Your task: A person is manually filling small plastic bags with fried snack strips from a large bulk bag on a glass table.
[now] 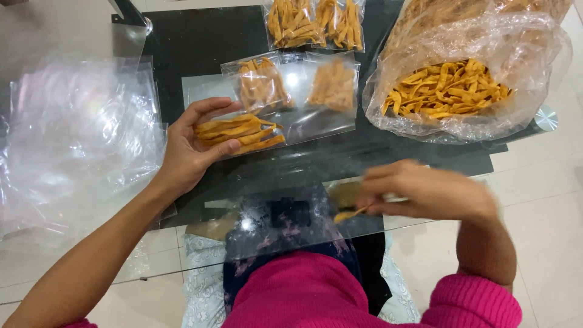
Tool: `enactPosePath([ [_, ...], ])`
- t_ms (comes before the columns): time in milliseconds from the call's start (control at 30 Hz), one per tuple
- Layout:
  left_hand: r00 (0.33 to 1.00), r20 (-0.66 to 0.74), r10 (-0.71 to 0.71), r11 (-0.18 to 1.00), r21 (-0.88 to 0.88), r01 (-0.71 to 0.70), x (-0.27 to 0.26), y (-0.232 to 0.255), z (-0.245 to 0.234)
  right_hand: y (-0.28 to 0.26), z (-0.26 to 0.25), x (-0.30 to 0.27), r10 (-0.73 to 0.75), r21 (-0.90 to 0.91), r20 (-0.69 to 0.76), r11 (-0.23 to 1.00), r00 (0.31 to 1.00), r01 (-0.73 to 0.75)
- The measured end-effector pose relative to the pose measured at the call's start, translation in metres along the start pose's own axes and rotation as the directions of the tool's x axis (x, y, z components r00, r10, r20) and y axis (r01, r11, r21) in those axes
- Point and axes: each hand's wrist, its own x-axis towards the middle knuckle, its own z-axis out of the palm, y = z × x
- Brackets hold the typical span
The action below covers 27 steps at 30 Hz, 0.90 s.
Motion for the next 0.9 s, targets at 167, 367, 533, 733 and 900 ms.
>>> enactPosePath([
  [167, 0.998, 0.032, 0.055, 0.996, 0.062, -0.057, -0.001, 0.005, 0.002, 0.062, -0.015, -0.037, 0.070, -0.409, -0.789, 0.682, 0.611, -0.606],
  [367, 0.998, 0.023, 0.067, 0.997, 0.046, -0.068, -0.002, 0.005, 0.003, 0.159, -0.046, 0.013, 0.478, -0.376, -0.694, 0.397, 0.538, -0.837],
  [533, 0.997, 0.027, 0.069, 0.994, 0.082, -0.071, -0.001, 0.004, 0.001, 0.263, -0.065, 0.032, 0.622, -0.314, -0.681, 0.227, 0.385, -0.922],
  [733, 1.000, 0.013, 0.016, 0.997, 0.077, -0.017, 0.000, 0.007, 0.001, 0.284, -0.062, 0.025, 0.755, -0.137, -0.587, 0.261, 0.291, -0.956],
  [900, 1.000, 0.015, 0.016, 0.997, 0.070, -0.017, -0.001, 0.007, 0.001, 0.273, -0.061, 0.018, 0.896, 0.474, -0.438, 0.162, -0.072, -0.865],
])
